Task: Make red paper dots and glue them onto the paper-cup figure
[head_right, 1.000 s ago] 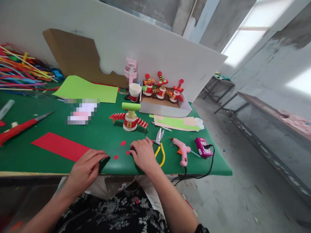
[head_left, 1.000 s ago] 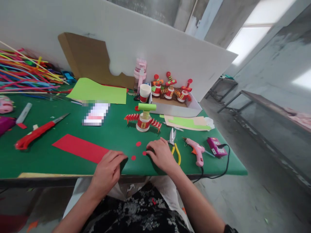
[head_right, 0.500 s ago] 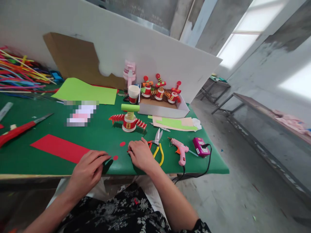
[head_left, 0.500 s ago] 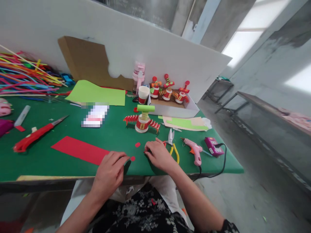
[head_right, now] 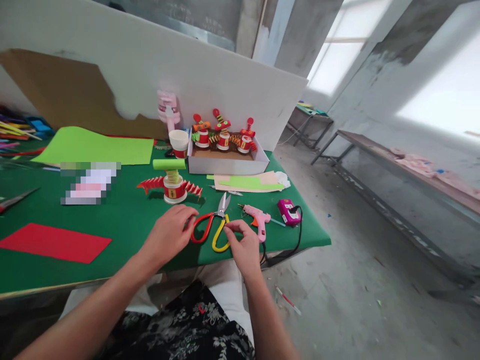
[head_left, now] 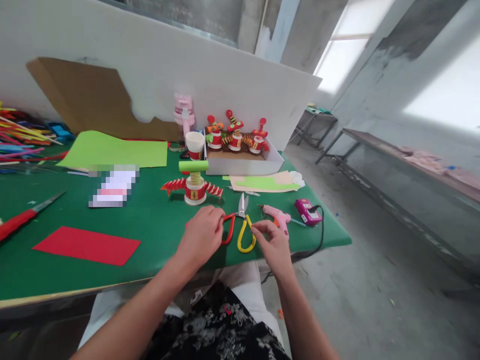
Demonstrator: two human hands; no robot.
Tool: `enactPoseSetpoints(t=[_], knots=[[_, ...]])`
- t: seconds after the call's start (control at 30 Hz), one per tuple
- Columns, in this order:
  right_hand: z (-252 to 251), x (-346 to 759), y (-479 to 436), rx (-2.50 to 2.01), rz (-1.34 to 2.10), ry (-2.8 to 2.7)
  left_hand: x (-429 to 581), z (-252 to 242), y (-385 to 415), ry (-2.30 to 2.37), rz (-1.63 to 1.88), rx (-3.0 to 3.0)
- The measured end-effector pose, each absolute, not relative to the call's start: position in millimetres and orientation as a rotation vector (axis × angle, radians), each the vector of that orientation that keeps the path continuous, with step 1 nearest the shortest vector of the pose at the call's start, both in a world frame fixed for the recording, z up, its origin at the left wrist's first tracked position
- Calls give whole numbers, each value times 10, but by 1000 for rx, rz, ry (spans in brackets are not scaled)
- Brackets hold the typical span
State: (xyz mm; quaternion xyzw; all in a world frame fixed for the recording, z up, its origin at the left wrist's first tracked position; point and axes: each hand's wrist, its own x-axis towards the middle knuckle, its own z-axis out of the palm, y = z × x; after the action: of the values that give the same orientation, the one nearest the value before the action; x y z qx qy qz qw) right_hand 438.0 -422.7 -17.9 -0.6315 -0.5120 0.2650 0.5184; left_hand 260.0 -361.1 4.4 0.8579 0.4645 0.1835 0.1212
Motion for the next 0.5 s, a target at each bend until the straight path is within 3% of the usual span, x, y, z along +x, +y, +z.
enactPoseSetpoints(t=[0.3, 0.5], knots=[[-130, 4294, -4359, -1456, 489, -1155, 3213, 7, -3599, 1491, 153, 2358], [-213, 4311, -4492, -1506, 345, -1061, 2717, 193, -3603, 1475, 181, 2116]])
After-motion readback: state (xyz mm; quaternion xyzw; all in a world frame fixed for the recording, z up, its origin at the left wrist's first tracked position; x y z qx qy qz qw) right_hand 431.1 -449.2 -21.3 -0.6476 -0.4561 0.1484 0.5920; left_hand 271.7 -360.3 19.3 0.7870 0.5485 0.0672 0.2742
